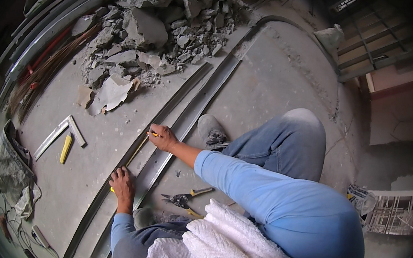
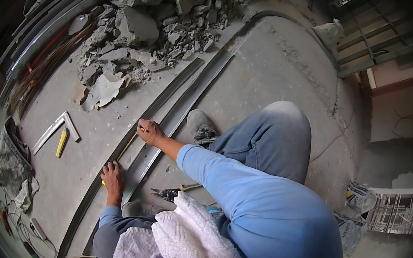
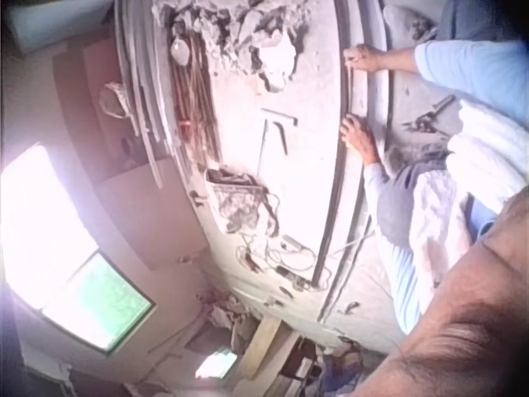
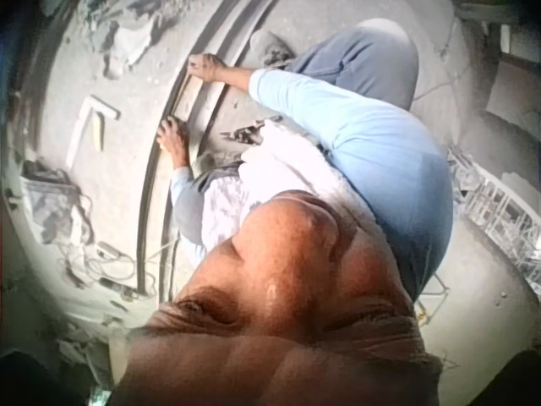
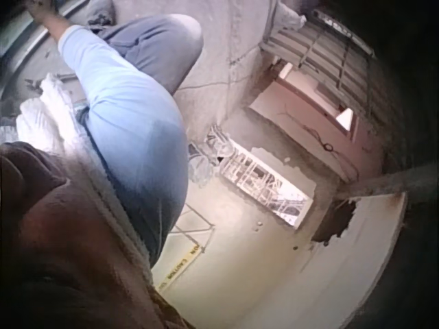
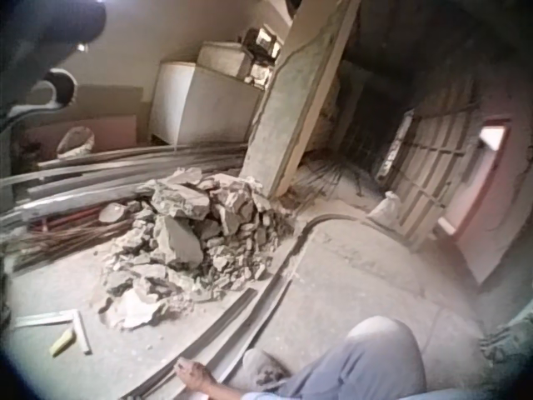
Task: The person measures and marks metal strips with a tape measure and pencil, then cuts them using tin snips. The person sits on the floor during the task and handles multiple metal strips sequentially.
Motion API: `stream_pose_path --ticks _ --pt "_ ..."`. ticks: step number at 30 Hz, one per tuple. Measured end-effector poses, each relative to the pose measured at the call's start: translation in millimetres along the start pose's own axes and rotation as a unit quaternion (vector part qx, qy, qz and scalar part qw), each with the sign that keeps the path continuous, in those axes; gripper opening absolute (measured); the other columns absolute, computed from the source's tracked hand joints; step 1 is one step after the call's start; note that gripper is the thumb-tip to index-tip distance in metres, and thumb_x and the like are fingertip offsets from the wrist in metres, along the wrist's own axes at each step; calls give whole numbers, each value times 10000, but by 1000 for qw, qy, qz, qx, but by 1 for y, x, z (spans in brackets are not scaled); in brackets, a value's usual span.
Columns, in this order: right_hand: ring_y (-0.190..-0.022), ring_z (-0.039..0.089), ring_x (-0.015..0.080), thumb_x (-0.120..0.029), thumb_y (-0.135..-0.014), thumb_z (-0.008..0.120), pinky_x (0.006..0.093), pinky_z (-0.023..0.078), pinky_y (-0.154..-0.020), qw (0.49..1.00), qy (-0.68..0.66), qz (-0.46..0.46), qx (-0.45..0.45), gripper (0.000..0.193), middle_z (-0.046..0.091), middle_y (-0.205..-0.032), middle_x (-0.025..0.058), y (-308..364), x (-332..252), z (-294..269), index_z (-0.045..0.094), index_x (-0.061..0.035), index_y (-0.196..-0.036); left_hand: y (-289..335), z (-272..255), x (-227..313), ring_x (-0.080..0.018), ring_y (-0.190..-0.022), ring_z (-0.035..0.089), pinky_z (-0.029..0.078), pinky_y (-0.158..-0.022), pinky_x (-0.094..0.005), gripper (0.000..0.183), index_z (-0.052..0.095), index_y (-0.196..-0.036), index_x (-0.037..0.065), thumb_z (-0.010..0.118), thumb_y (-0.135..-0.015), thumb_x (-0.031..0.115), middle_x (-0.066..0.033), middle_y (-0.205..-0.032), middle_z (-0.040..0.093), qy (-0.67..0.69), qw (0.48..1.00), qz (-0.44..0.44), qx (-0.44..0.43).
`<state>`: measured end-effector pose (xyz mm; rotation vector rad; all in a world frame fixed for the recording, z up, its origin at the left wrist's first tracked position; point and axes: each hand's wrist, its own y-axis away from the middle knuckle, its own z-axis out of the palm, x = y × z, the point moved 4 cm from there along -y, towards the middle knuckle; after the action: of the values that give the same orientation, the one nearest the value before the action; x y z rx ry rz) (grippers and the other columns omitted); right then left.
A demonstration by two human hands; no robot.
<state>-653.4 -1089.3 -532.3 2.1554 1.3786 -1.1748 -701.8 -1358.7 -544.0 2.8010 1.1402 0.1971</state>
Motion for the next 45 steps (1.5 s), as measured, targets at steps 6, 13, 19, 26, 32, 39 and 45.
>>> stream_pose_path --ticks 6,13,19,26,32,39,45 --pt "-798 662 430 -306 -777 670 469 551 -708 981 114 109 -113 275 674 -840 235 -31 -5 -4 628 -35 -794 4 -1 -1 -292 -1051 571 463 -781 -473 452 599 -1283 64 617 -843 168 -99 -1144 594 -8 999 4 48" --pt "-700 673 303 -199 -828 637 372 529 -677 987 -53 74 -135 196 691 -786 184 -44 -47 -11 671 -6 -841 4 4 -3 -272 -1087 552 472 -775 -455 585 575 -1336 74 709 -779 194 -79 -1182 563 -6 1000 -6 22" --pt "-727 647 323 -177 -822 684 393 517 -696 985 -37 -9 -166 166 671 -777 159 -12 -57 16 652 -22 -872 5 1 -3 -279 -1110 548 478 -794 -464 574 587 -1328 68 694 -772 162 -78 -1195 559 3 1000 -8 29" --pt "-776 633 285 -181 -832 696 381 505 -720 983 -23 -43 -178 169 658 -787 147 -6 -54 30 641 -27 -875 6 2 -2 -290 -1122 531 473 -840 -512 560 604 -1316 63 694 -774 171 -78 -1205 548 17 999 -14 23" --pt "-733 639 250 -187 -851 697 351 506 -685 981 -43 -4 -188 184 651 -780 144 -5 -45 31 636 -18 -888 6 1 -2 -283 -1123 546 478 -814 -480 578 588 -1329 66 697 -768 157 -78 -1192 560 12 1000 -11 26" --pt "-756 635 291 -176 -850 692 386 510 -710 983 -12 -15 -182 170 659 -790 149 -2 -44 34 631 -21 -886 5 2 -2 -280 -1124 546 472 -805 -469 572 582 -1338 64 688 -784 161 -83 -1195 563 9 1000 -16 21" --pt "-779 627 370 -198 -839 682 446 513 -716 985 -35 -37 -163 167 655 -777 164 0 -41 34 611 -49 -866 4 2 -2 -277 -1104 546 465 -779 -465 576 566 -1350 67 682 -793 156 -79 -1200 564 10 1000 -20 -2"
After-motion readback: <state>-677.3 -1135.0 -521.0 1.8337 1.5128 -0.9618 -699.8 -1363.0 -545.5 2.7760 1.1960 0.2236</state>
